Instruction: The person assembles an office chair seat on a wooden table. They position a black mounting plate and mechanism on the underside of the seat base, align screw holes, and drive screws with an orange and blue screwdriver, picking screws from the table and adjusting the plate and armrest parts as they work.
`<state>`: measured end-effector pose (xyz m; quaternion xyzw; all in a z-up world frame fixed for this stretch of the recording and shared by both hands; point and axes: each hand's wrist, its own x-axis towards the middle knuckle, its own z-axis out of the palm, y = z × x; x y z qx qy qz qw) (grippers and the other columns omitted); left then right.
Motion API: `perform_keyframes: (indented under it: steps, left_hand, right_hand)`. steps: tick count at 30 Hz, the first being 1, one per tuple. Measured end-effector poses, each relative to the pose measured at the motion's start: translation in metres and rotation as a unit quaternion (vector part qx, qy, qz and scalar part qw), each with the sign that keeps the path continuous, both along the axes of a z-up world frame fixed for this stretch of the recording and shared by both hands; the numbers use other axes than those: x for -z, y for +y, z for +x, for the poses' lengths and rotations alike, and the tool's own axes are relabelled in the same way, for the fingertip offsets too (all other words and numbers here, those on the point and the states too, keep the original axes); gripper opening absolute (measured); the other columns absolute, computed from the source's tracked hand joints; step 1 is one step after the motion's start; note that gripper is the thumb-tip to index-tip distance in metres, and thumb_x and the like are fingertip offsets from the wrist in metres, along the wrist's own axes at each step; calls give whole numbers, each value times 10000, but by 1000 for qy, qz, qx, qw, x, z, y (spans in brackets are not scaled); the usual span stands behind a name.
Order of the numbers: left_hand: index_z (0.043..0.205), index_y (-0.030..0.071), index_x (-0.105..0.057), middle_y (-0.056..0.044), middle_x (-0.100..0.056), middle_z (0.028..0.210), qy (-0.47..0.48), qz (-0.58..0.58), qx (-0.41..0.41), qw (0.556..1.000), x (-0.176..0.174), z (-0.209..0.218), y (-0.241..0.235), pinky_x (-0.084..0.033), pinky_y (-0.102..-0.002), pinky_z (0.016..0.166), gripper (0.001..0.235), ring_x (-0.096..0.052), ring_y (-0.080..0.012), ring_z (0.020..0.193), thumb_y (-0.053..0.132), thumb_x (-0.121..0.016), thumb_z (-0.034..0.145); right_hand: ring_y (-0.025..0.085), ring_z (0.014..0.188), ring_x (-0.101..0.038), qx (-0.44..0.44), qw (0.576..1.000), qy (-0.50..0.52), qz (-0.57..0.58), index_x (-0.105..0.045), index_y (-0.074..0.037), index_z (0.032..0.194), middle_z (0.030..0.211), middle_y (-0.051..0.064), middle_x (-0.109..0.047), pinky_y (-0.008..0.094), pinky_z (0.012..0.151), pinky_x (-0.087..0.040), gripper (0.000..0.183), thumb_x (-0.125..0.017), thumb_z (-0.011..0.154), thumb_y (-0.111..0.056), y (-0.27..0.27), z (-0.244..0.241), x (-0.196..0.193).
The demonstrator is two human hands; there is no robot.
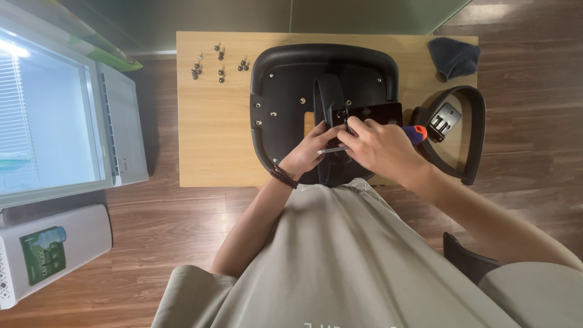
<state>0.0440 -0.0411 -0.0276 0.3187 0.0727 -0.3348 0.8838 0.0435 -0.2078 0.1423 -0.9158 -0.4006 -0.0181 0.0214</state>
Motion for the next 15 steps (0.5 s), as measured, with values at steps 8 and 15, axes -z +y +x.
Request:
perform_keyframes:
  steps: [8,15]
  left_hand:
    - [1388,-27,-539,-61,-584,1224,-42,-21,5,999,12,-1,0,-560,-299,928,354,-648,-137,1103,138,-538,1075]
    - [1374,-17,-518,-108,-594,1181,16,-6,8,1000,6,1,1,-585,-296,821,346,-651,-161,1037,152,-535,1072]
  right_hand:
    - [147,711,-694,-35,996,-49,-62,-659,-118,953,916,31,-621,267,487,-535,200,-772,845,-243,-4,5,13]
    - [136,771,-668,-77,994,-80,10,-679,-128,958,886,-3,-595,269,553,-550,183,-778,912,-275,-7,5,15]
